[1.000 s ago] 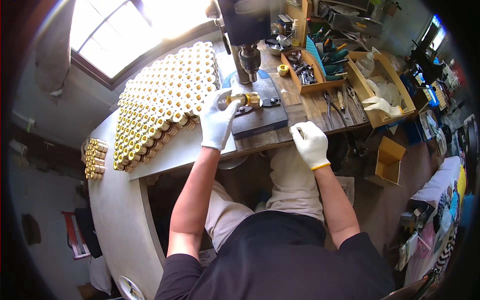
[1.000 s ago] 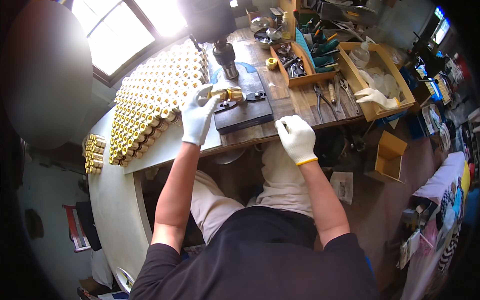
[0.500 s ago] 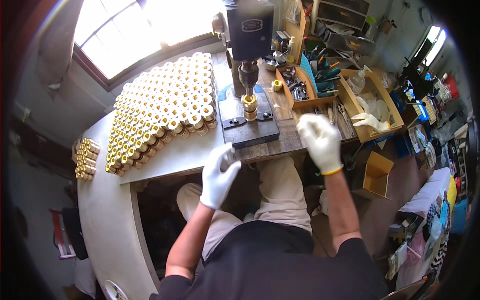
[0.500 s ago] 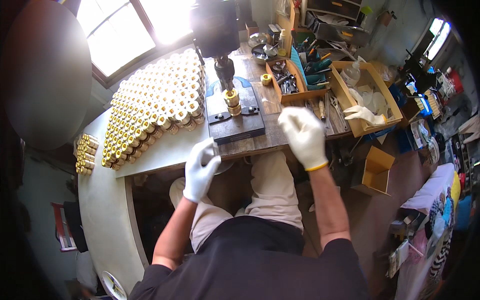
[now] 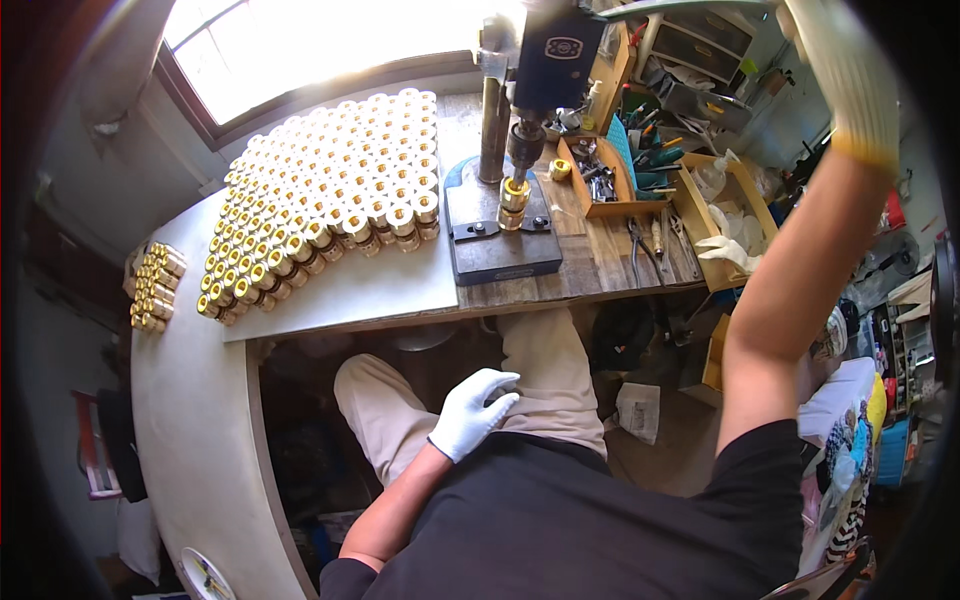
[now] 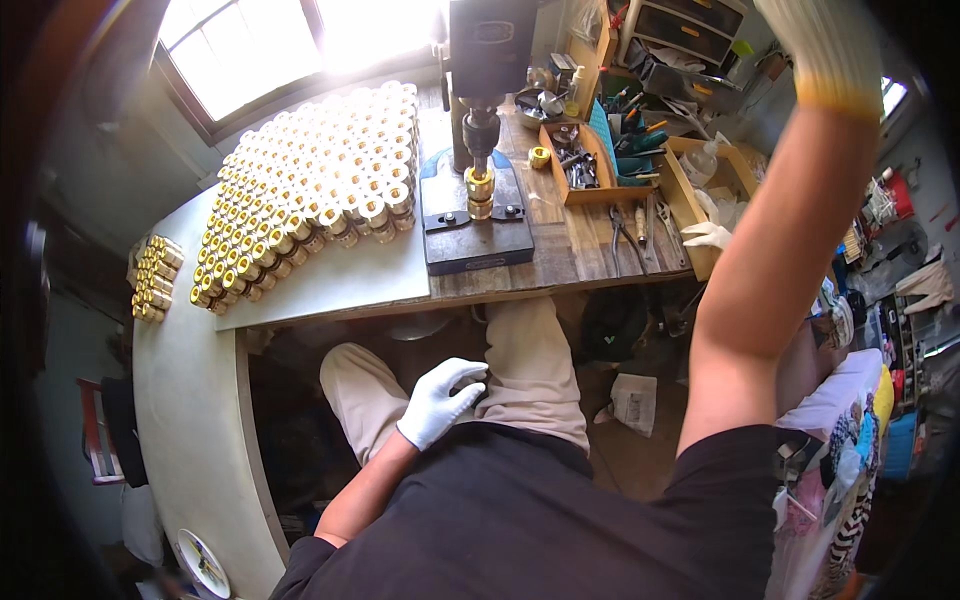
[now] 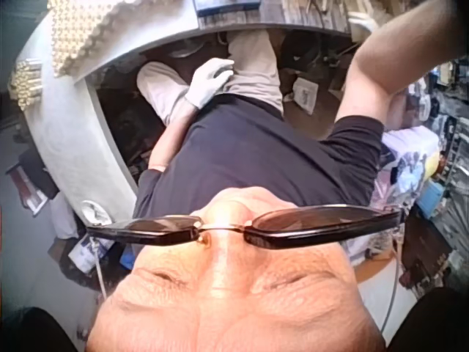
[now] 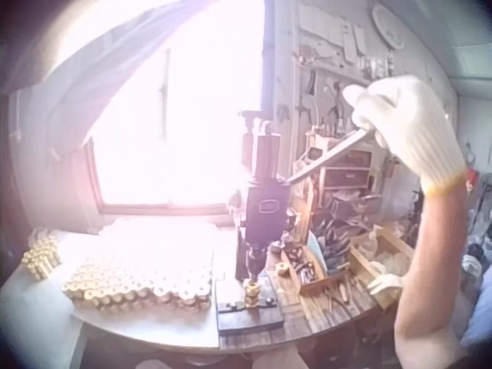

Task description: Using a manual arbor press to assemble or shape small brass-colored metal components on a workbench.

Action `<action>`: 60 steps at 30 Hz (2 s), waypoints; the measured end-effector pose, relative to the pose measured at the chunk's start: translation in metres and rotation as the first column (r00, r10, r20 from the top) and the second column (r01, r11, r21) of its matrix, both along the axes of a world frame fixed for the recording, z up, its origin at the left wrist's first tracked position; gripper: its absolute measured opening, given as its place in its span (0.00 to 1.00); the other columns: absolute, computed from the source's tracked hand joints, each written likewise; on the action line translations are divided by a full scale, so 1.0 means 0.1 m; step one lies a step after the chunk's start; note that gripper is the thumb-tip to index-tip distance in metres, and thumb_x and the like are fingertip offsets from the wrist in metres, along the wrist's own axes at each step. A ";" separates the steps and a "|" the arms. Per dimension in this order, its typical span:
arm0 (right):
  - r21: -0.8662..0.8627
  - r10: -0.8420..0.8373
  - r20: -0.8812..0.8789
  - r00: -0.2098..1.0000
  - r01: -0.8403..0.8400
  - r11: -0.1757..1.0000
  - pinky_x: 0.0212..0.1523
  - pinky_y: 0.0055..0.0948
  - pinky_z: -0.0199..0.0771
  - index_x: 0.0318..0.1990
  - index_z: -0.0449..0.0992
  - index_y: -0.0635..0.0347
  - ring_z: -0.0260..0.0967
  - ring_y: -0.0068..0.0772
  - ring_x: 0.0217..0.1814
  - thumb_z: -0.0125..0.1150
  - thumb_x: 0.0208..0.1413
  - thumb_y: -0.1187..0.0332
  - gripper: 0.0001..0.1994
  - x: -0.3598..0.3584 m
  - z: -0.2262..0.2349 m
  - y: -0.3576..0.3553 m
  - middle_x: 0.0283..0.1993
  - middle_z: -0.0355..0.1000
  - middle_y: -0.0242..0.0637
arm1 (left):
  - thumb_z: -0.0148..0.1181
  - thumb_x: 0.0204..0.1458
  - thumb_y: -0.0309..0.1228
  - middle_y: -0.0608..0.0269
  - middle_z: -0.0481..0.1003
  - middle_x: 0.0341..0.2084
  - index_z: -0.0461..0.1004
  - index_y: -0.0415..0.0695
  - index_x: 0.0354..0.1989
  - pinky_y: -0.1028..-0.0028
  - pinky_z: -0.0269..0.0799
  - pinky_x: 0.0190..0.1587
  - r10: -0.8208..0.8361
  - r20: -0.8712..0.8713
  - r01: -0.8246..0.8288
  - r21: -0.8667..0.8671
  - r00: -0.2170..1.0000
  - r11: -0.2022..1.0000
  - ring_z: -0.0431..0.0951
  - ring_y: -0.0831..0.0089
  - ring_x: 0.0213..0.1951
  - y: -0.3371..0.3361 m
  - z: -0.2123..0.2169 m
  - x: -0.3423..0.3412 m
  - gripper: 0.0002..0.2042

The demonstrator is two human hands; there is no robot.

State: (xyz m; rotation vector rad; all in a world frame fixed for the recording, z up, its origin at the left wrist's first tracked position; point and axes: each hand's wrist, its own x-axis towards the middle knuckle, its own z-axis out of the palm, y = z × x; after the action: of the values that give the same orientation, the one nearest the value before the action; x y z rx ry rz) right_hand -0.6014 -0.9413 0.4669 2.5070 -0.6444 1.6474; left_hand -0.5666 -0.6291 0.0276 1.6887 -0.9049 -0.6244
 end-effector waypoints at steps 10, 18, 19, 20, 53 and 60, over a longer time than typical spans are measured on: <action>0.578 0.281 -0.367 0.887 -0.019 0.816 0.55 0.38 0.81 0.63 0.79 0.69 0.84 0.52 0.49 0.60 0.73 0.67 0.18 -0.58 -1.49 0.37 0.45 0.81 0.59 | 0.78 0.48 0.29 0.51 0.78 0.61 0.81 0.44 0.60 0.49 0.72 0.65 0.027 0.603 0.343 -0.488 0.797 0.803 0.76 0.45 0.63 -1.06 1.57 0.31 0.27; 0.427 0.414 -0.338 0.845 -0.254 0.868 0.51 0.35 0.77 0.74 0.70 0.53 0.76 0.38 0.46 0.64 0.73 0.60 0.26 -0.16 -1.88 -0.18 0.48 0.77 0.43 | 0.72 0.45 0.54 0.63 0.81 0.36 0.83 0.49 0.31 0.55 0.70 0.60 0.165 0.871 0.408 -0.374 0.462 0.833 0.79 0.58 0.49 -2.33 2.73 -0.05 0.20; 0.423 0.366 -0.359 0.858 -0.200 0.884 0.49 0.34 0.77 0.74 0.71 0.52 0.75 0.36 0.43 0.65 0.72 0.61 0.25 -0.06 -1.97 -0.10 0.45 0.76 0.41 | 0.72 0.45 0.54 0.64 0.81 0.34 0.83 0.50 0.28 0.56 0.70 0.60 0.247 0.839 0.447 -0.480 0.485 0.755 0.79 0.59 0.48 -2.35 2.61 -0.03 0.19; 0.418 0.316 -0.381 0.869 -0.143 0.897 0.47 0.34 0.77 0.73 0.72 0.52 0.73 0.34 0.41 0.65 0.72 0.61 0.24 0.03 -2.07 -0.03 0.42 0.75 0.39 | 0.71 0.45 0.54 0.64 0.81 0.32 0.82 0.51 0.25 0.56 0.70 0.60 0.322 0.797 0.481 -0.575 0.511 0.662 0.80 0.60 0.47 -2.36 2.49 0.01 0.18; 0.513 0.530 0.209 0.822 -0.553 0.656 0.48 0.26 0.81 0.56 0.84 0.63 0.80 0.24 0.50 0.70 0.68 0.67 0.14 0.27 -1.56 -0.36 0.50 0.83 0.35 | 0.73 0.53 0.39 0.53 0.81 0.40 0.83 0.48 0.44 0.54 0.78 0.49 0.401 0.858 -0.533 -0.186 0.321 0.825 0.82 0.51 0.44 -0.79 0.45 2.19 0.14; 0.497 0.534 -0.137 0.834 -0.409 0.765 0.57 0.35 0.82 0.58 0.82 0.67 0.84 0.41 0.54 0.80 0.58 0.62 0.25 0.72 -3.26 0.20 0.53 0.84 0.47 | 0.74 0.52 0.35 0.49 0.81 0.47 0.82 0.46 0.54 0.55 0.78 0.53 0.408 0.846 -0.500 -0.204 0.342 0.842 0.81 0.50 0.50 -0.63 0.51 2.09 0.20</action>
State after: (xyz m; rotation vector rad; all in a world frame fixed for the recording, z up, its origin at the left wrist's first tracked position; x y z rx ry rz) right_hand -0.5289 -0.9209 0.1412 3.3992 -0.4051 1.3242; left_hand -0.3578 -0.6920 0.0788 2.2470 -0.9885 0.7274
